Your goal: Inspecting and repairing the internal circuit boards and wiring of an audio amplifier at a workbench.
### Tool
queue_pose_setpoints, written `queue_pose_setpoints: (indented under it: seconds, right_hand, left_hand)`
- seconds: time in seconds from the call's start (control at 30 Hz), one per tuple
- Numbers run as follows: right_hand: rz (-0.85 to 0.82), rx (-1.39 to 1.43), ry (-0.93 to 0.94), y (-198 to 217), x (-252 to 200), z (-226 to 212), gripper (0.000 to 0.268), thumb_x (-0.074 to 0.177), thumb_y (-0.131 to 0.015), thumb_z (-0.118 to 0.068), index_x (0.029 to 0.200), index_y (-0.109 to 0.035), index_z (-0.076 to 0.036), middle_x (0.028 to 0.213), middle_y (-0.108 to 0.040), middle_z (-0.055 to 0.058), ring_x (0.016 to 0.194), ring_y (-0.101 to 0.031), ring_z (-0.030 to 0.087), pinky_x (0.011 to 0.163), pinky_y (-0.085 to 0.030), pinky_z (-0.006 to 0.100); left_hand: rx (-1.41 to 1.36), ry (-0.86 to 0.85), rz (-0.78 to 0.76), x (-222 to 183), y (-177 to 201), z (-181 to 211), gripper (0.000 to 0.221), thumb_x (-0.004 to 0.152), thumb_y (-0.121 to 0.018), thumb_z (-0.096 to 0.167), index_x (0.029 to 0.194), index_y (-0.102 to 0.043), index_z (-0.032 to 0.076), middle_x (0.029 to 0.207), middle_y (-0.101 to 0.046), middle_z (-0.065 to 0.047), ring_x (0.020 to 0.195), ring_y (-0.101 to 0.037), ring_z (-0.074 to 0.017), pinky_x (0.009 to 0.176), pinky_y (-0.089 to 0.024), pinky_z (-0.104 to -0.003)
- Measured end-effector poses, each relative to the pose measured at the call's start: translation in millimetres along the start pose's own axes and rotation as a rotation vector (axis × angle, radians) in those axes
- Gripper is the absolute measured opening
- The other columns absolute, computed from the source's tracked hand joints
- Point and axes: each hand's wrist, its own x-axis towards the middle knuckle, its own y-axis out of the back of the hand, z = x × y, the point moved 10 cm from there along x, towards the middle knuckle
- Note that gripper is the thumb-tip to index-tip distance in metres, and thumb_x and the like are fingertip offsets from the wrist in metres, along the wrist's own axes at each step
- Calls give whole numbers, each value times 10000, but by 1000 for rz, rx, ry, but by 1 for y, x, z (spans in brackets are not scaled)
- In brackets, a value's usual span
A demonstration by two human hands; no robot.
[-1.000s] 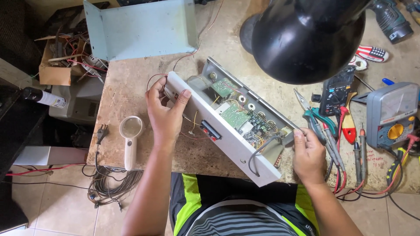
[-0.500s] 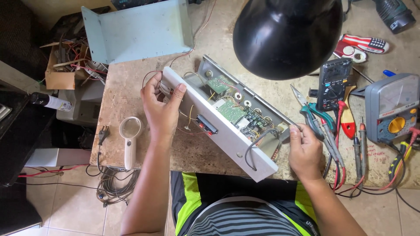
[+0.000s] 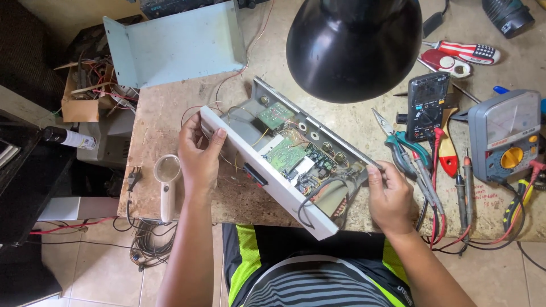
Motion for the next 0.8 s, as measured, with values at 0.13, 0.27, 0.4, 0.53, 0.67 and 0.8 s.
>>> queue_pose_setpoints:
  seconds: [0.13, 0.27, 0.4, 0.53, 0.67, 0.8]
  right_hand:
    - [9, -33, 78, -5, -8, 9, 171, 1066, -668, -229, 1076, -750, -80, 802, -733, 142, 845, -691, 395, 839, -539, 473]
    - [15, -51, 217, 0, -7, -11, 178, 1061, -674, -209, 1068, -745, -46, 831, -726, 140, 823, -683, 387, 855, -530, 465]
    - [50, -62, 360, 1, -12, -22, 148, 1030, -713, -177, 1034, -725, -30, 887, -744, 105, 804, -697, 358, 884, -521, 433]
    - [50, -56, 399, 1, -13, -25, 147, 1024, -721, -172, 1032, -719, -26, 919, -751, 100, 819, -703, 349, 888, -515, 434]
    - [46, -54, 404, 3, -13, -29, 154, 1011, -739, -178, 1026, -708, -27, 881, -734, 97, 806, -696, 351, 897, -509, 438]
    - [30, -55, 361, 6, -10, -38, 182, 992, -766, -204, 1014, -726, -28, 693, -643, 82, 712, -647, 334, 894, -508, 435]
  left_hand:
    - [-56, 24, 3, -10, 7, -20, 654, 885, -841, 146, 1404, -505, -68, 1291, -552, -259, 1262, -546, -346, 1123, -451, -427]
    - [-15, 64, -72, -16, 16, -36, 679, 888, -830, 157, 1437, -487, -44, 1363, -559, -267, 1338, -529, -391, 1159, -404, -483]
    - [-15, 124, -99, -20, 22, -64, 681, 888, -820, 149, 1456, -482, -16, 1400, -586, -230, 1372, -526, -343, 1176, -387, -487]
    - [21, 130, -111, -19, 30, -75, 689, 895, -815, 151, 1467, -466, -12, 1405, -591, -254, 1389, -515, -368, 1173, -373, -526]
    - [87, 168, -177, -15, 25, -65, 725, 914, -807, 254, 1486, -444, -4, 1449, -547, -271, 1395, -488, -400, 1151, -406, -492]
    - [151, 160, -224, -11, 30, -67, 767, 872, -849, 255, 1469, -458, -24, 1419, -551, -311, 1361, -499, -446, 1108, -431, -508]
